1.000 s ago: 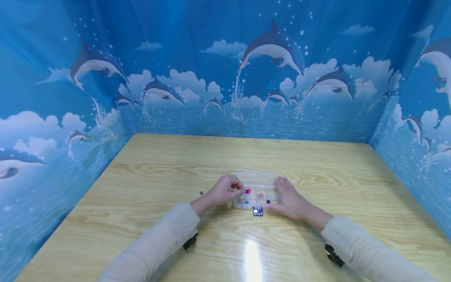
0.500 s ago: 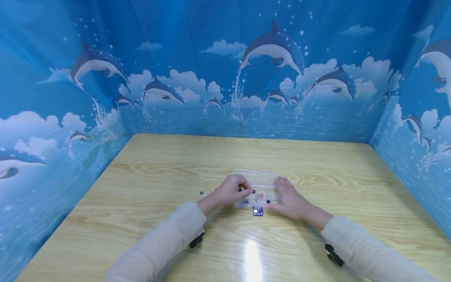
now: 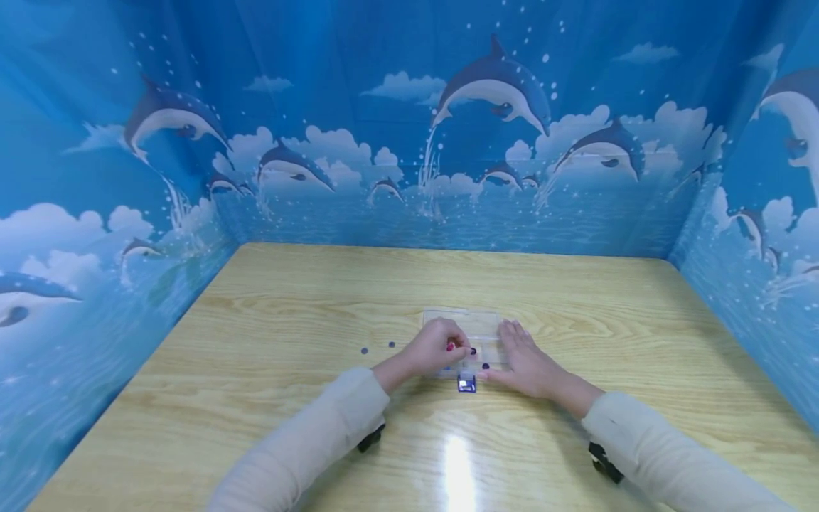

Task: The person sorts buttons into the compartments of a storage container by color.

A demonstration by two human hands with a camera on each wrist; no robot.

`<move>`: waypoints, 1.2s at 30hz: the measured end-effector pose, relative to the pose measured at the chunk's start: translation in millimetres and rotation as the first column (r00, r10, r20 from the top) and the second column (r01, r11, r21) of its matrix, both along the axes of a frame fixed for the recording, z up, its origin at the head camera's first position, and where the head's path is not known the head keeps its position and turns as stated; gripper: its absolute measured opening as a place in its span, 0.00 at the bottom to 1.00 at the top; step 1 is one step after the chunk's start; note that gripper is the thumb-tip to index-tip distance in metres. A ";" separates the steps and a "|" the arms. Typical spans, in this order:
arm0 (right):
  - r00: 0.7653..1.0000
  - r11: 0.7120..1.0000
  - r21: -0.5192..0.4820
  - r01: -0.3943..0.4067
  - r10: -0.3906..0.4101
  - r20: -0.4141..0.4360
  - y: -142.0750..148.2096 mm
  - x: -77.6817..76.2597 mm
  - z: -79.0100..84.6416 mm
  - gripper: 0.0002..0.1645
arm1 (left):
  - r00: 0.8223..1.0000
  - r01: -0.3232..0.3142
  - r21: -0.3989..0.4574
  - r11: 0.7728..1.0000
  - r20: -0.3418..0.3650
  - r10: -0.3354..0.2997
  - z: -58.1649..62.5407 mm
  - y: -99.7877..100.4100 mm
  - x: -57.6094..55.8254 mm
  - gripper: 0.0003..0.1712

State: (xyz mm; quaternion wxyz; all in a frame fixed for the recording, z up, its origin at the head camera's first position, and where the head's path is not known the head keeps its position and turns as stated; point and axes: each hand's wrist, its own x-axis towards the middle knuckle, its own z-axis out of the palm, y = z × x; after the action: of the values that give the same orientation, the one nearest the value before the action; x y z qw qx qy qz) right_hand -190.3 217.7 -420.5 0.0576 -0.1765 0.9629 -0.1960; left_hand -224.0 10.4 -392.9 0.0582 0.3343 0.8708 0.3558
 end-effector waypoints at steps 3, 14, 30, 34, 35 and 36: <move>1.000 1.000 -0.002 -0.002 0.002 0.000 -0.3 0.0 0.6 0.61 | 1.000 -0.005 -0.018 1.000 -0.017 0.005 -1.1 2.9 0.7 0.02; 1.000 1.000 -0.004 -0.011 0.011 0.000 0.2 -0.8 -1.5 0.61 | 1.000 -0.007 -0.068 0.998 -0.020 0.006 -2.0 12.2 3.7 0.03; 1.000 1.000 0.000 -0.018 0.018 -0.017 0.5 -1.5 -2.3 0.62 | 0.996 0.006 -0.144 0.990 -0.085 -0.019 0.5 21.0 6.4 0.03; 0.999 1.000 0.004 -0.023 0.024 -0.031 1.2 -1.2 -1.6 0.62 | 0.993 0.008 -0.178 0.984 -0.111 -0.028 2.2 21.6 8.5 0.03; 0.999 1.000 0.004 -0.024 0.024 -0.030 1.1 -1.0 -1.0 0.62 | 0.993 0.007 -0.185 0.983 -0.112 -0.028 2.1 21.8 8.9 0.03; 0.999 1.000 0.006 -0.024 0.025 -0.033 1.3 -0.9 -0.8 0.62 | 0.993 0.006 -0.191 0.982 -0.114 -0.028 2.3 22.0 9.1 0.03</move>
State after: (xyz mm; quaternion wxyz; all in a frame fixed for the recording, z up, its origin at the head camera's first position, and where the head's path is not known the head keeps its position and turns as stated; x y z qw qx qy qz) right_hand -191.2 219.1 -421.3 0.0447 -0.1913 0.9620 -0.1895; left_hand -214.9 32.4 -390.7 0.0420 0.3548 0.8998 0.2505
